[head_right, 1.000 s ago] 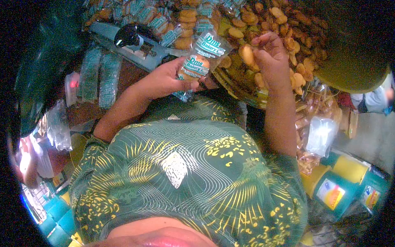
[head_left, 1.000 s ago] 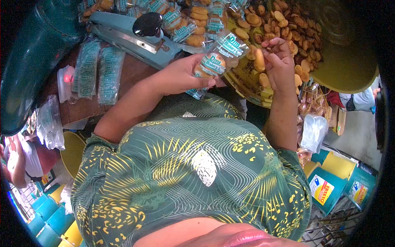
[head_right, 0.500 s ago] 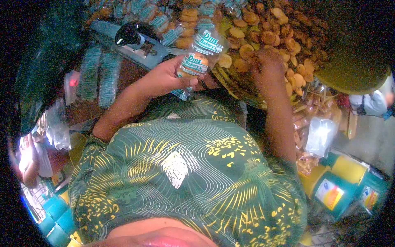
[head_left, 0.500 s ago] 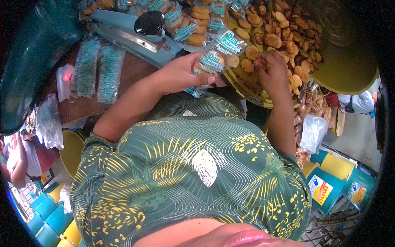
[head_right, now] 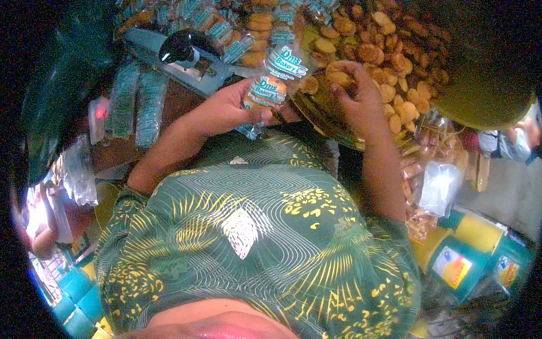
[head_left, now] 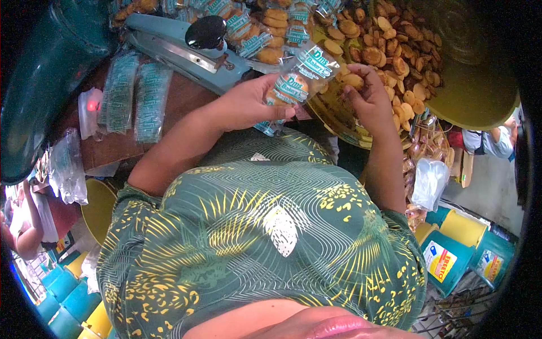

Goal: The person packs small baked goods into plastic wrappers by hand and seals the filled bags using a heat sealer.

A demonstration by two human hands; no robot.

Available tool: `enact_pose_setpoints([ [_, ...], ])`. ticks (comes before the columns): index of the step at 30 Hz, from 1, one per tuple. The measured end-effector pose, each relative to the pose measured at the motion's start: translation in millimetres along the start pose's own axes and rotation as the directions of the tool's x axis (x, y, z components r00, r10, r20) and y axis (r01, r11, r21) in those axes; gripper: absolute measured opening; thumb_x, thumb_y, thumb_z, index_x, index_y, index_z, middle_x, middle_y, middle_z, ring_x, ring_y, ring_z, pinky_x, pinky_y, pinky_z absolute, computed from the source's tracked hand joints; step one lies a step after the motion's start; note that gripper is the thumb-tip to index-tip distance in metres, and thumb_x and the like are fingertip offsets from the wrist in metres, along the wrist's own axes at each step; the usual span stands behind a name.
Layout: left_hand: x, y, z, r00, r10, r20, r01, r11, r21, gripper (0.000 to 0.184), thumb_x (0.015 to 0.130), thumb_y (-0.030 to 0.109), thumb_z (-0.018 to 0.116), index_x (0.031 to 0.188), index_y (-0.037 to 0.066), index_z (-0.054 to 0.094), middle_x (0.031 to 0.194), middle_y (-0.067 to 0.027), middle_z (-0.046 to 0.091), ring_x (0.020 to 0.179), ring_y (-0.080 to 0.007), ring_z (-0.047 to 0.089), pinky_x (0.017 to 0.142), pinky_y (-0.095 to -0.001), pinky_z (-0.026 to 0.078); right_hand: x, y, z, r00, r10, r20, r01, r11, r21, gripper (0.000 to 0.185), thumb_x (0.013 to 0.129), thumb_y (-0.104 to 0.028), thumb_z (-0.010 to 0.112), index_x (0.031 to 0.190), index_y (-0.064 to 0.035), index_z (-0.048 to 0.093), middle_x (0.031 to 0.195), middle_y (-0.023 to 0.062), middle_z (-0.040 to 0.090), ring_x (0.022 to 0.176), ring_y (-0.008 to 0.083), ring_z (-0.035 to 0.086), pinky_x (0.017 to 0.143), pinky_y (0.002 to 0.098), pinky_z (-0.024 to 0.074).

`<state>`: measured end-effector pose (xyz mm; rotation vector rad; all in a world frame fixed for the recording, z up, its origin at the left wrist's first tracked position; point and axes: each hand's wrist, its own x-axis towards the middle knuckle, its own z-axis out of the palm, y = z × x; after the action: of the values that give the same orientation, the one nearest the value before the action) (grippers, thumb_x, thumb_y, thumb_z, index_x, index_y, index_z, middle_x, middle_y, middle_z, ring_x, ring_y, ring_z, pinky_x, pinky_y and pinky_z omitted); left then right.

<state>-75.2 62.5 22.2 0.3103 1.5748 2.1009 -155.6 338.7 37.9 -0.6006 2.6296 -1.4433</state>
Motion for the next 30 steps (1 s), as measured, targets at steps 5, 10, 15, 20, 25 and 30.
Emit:
enact_pose_setpoints([
  [5, -1, 2, 2, 1.000, -0.012, 0.012, 0.011, 0.999, 0.034, 0.067, 0.085, 0.028, 0.077, 0.138, 0.005, 0.043, 0.120, -0.0050, 0.063, 0.106, -0.0157, 0.060, 0.094, -0.0329, 0.047, -3, -4, -2, 0.996, 0.084, 0.028, -0.088, 0.966, 0.245, 0.029, 0.080, 0.001, 0.062, 0.108, -0.0085, 0.058, 0.105, 0.0028, 0.064, 0.098, 0.0129, 0.058, 0.088, 0.0281, 0.0466],
  [10, 1, -1, 2, 0.999, 0.015, 0.036, -0.016, 0.999, 0.034, 0.063, 0.086, 0.026, 0.076, 0.136, 0.006, 0.045, 0.115, -0.0037, 0.065, 0.104, -0.0142, 0.060, 0.092, -0.0313, 0.047, 0, 16, 2, 0.998, -0.056, -0.027, 0.061, 0.961, 0.269, 0.022, 0.080, -0.002, 0.063, 0.100, -0.0069, 0.056, 0.096, 0.0021, 0.060, 0.092, 0.0101, 0.056, 0.085, 0.0265, 0.0464],
  [15, 0, 0, 3, 1.000, 0.005, 0.029, -0.007, 0.998, 0.060, 0.061, 0.086, 0.026, 0.075, 0.135, 0.006, 0.046, 0.113, -0.0034, 0.065, 0.103, -0.0135, 0.060, 0.092, -0.0303, 0.047, -3, -5, 4, 0.998, 0.037, -0.052, -0.033, 0.997, 0.066, 0.021, 0.086, -0.005, 0.064, 0.105, -0.0070, 0.057, 0.097, 0.0052, 0.062, 0.096, 0.0138, 0.060, 0.086, 0.0290, 0.0472],
  [20, -1, 0, 4, 1.000, 0.016, 0.002, -0.016, 0.994, 0.104, 0.061, 0.086, 0.024, 0.075, 0.135, 0.004, 0.046, 0.115, -0.0051, 0.065, 0.105, -0.0149, 0.060, 0.094, -0.0321, 0.047, 1, -6, -6, 0.999, 0.030, -0.009, -0.029, 0.991, 0.133, 0.025, 0.089, -0.005, 0.065, 0.112, -0.0059, 0.055, 0.103, 0.0065, 0.063, 0.099, 0.0170, 0.061, 0.088, 0.0312, 0.0483],
  [25, 6, -4, -4, 0.998, 0.034, 0.057, -0.048, 0.965, 0.259, 0.062, 0.085, 0.023, 0.076, 0.135, 0.003, 0.045, 0.118, -0.0066, 0.065, 0.109, -0.0165, 0.060, 0.098, -0.0339, 0.045, 12, -22, -13, 0.951, -0.229, -0.209, 0.282, 0.919, 0.276, 0.023, 0.090, -0.009, 0.066, 0.110, -0.0025, 0.057, 0.103, 0.0060, 0.064, 0.094, 0.0148, 0.063, 0.085, 0.0284, 0.0500],
  [30, 7, 5, 4, 0.999, 0.028, 0.043, -0.038, 0.969, 0.244, 0.058, 0.083, 0.023, 0.078, 0.128, 0.001, 0.050, 0.107, -0.0050, 0.066, 0.101, -0.0105, 0.058, 0.090, -0.0280, 0.047, 17, -60, 6, 0.954, -0.281, 0.100, 0.239, 0.921, 0.307, 0.017, 0.091, -0.011, 0.066, 0.103, 0.0005, 0.064, 0.095, 0.0098, 0.068, 0.092, 0.0163, 0.064, 0.084, 0.0292, 0.0498],
])
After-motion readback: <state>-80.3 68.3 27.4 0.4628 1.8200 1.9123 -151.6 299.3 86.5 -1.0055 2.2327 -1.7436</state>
